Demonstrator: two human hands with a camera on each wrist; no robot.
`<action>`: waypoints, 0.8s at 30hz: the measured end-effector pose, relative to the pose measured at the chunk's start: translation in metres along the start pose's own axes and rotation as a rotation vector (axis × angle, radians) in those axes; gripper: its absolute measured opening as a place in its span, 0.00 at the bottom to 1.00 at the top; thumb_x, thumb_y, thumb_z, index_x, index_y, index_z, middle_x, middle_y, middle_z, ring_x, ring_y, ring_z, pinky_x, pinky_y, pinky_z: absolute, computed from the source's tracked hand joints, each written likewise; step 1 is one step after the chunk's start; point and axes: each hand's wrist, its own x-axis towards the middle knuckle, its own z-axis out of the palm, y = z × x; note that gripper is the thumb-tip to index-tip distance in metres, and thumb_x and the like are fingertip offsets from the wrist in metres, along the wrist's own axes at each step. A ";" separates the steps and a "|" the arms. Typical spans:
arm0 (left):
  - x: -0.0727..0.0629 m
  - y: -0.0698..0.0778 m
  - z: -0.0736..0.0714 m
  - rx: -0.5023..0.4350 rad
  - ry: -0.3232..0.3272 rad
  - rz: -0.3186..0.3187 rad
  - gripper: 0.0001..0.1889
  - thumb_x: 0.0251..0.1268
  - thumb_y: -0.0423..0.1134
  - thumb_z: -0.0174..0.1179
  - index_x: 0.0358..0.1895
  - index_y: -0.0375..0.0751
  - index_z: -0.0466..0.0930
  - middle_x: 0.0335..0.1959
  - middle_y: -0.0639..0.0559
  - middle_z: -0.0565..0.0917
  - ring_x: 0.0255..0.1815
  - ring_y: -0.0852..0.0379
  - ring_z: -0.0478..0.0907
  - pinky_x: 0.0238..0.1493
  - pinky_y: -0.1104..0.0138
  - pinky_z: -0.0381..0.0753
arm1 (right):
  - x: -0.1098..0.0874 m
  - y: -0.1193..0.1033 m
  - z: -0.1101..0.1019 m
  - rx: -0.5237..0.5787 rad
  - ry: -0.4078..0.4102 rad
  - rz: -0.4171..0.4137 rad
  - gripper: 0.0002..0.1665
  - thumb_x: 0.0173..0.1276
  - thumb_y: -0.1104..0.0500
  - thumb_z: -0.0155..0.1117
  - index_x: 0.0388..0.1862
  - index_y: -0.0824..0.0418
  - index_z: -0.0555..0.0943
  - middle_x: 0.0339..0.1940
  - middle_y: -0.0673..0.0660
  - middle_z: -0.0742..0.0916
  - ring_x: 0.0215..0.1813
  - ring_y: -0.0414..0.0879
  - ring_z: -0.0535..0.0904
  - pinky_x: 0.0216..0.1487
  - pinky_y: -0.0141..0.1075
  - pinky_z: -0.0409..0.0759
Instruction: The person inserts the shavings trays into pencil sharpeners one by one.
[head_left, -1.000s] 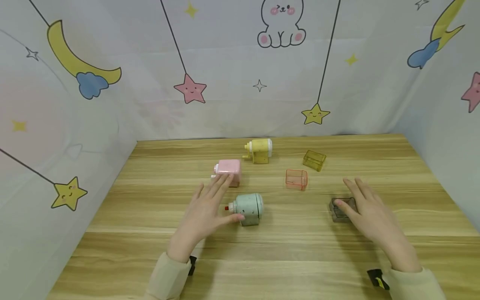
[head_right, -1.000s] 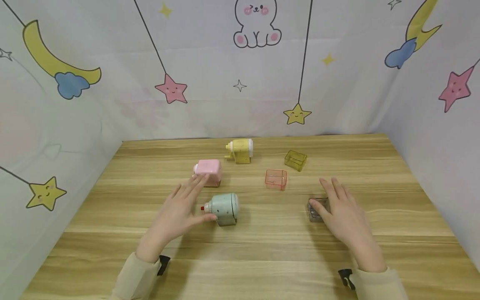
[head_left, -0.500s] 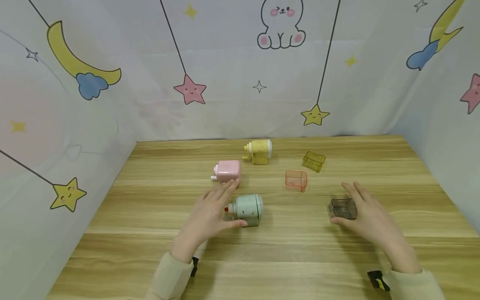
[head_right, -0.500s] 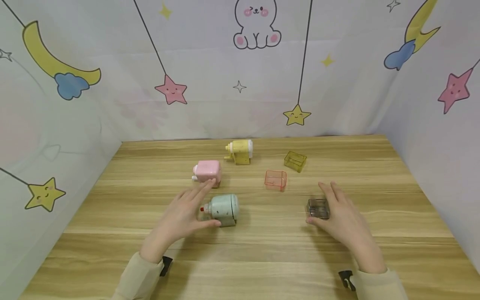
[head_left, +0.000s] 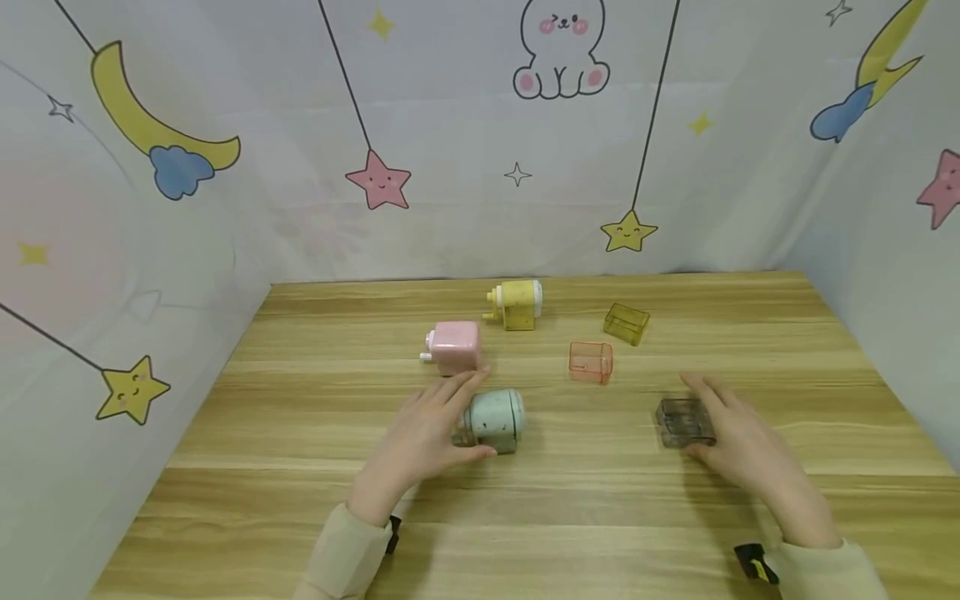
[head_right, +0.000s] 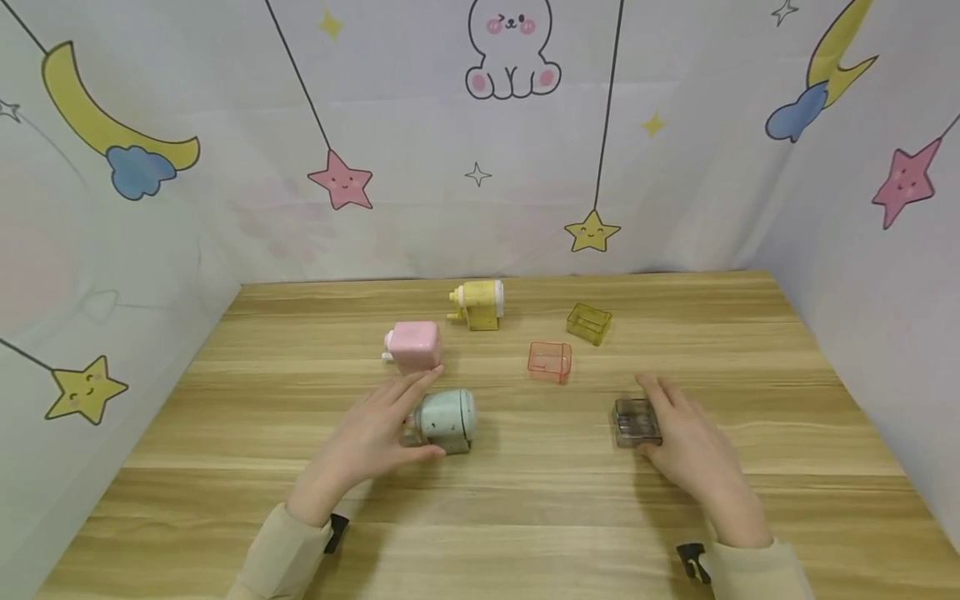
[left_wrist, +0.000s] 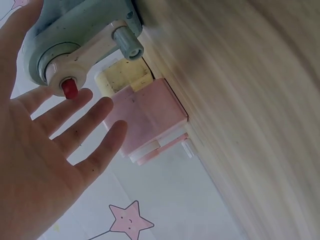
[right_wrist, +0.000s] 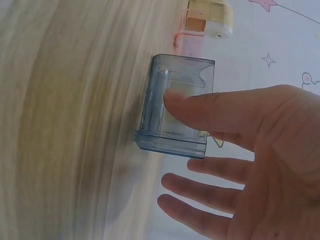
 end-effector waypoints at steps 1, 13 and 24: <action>0.000 0.000 0.000 0.003 0.001 0.004 0.54 0.47 0.66 0.67 0.77 0.64 0.44 0.71 0.53 0.67 0.68 0.47 0.68 0.65 0.41 0.67 | 0.000 0.000 0.001 -0.001 0.001 -0.004 0.58 0.49 0.62 0.75 0.76 0.59 0.54 0.69 0.77 0.64 0.62 0.79 0.65 0.55 0.71 0.67; 0.003 0.002 0.001 -0.008 0.014 0.037 0.52 0.47 0.61 0.70 0.76 0.62 0.50 0.67 0.54 0.71 0.67 0.50 0.69 0.64 0.43 0.71 | 0.001 0.001 0.005 -0.025 0.014 -0.015 0.54 0.48 0.64 0.75 0.73 0.64 0.59 0.64 0.78 0.70 0.60 0.77 0.69 0.56 0.69 0.69; 0.004 0.002 0.006 -0.022 -0.018 0.047 0.50 0.49 0.60 0.69 0.75 0.60 0.52 0.67 0.53 0.71 0.66 0.50 0.69 0.63 0.45 0.72 | -0.002 0.001 0.009 -0.040 0.021 -0.018 0.51 0.48 0.61 0.76 0.70 0.67 0.62 0.61 0.76 0.74 0.55 0.74 0.74 0.51 0.65 0.75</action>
